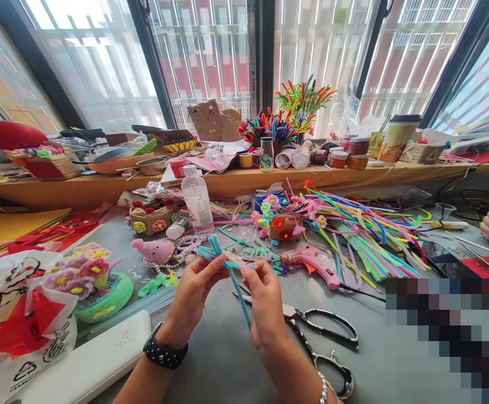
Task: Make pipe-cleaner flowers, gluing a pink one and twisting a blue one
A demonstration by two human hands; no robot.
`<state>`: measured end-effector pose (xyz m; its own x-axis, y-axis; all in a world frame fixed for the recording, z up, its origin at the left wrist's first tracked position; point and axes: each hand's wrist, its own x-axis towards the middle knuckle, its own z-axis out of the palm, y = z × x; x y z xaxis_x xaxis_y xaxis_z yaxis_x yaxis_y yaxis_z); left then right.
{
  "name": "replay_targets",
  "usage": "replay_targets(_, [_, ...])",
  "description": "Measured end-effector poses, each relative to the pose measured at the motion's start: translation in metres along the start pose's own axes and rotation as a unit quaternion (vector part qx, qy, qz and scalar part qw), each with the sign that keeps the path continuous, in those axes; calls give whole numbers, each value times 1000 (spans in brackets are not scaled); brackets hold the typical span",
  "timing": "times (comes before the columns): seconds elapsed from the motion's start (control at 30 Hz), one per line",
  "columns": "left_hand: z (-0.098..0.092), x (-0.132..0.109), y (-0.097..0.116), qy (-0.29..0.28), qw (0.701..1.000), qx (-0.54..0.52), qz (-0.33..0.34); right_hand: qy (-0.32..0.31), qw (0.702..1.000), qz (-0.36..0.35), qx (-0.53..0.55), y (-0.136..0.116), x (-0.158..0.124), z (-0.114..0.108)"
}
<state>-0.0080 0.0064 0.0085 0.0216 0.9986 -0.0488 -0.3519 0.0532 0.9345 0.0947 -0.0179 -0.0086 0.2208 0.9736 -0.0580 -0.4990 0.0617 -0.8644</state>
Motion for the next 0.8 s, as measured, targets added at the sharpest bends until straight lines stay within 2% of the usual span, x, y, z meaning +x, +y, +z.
replay_targets(0.07, [-1,1,1,3,1000,-12,-2,8,1000,7,10,5,-5,3])
replay_targets(0.13, [-3,2,3,-3,1000,-21,-8,2,999,-2,-32,5,-11,0])
replay_targets(0.2, [-6,3,6,-5,999,-33,-13,-17,990,-31,-135,-1,-17,-12])
replay_targets(0.23, [-8,3,7,-2,999,-40,-13,-29,976,-52,-207,-7,-20,-22])
replay_targets(0.3, [-10,4,9,11,999,-42,-8,-84,918,-86,-378,-19,-28,-49])
replay_targets(0.37, [-10,5,9,29,999,-28,-4,-105,834,-135,-525,-30,-35,-83])
replay_targets(0.43, [-9,5,8,44,999,-8,3,-113,752,-171,-626,-38,-40,-117])
replay_targets(0.5, [-8,5,7,50,999,10,12,-128,688,-191,-688,-42,-43,-143])
replay_targets(0.6, [-7,6,5,51,998,27,20,-143,630,-228,-729,-42,-47,-162])
replay_targets(0.8, [-8,7,3,30,997,61,22,-82,574,-317,-750,-23,-43,-172])
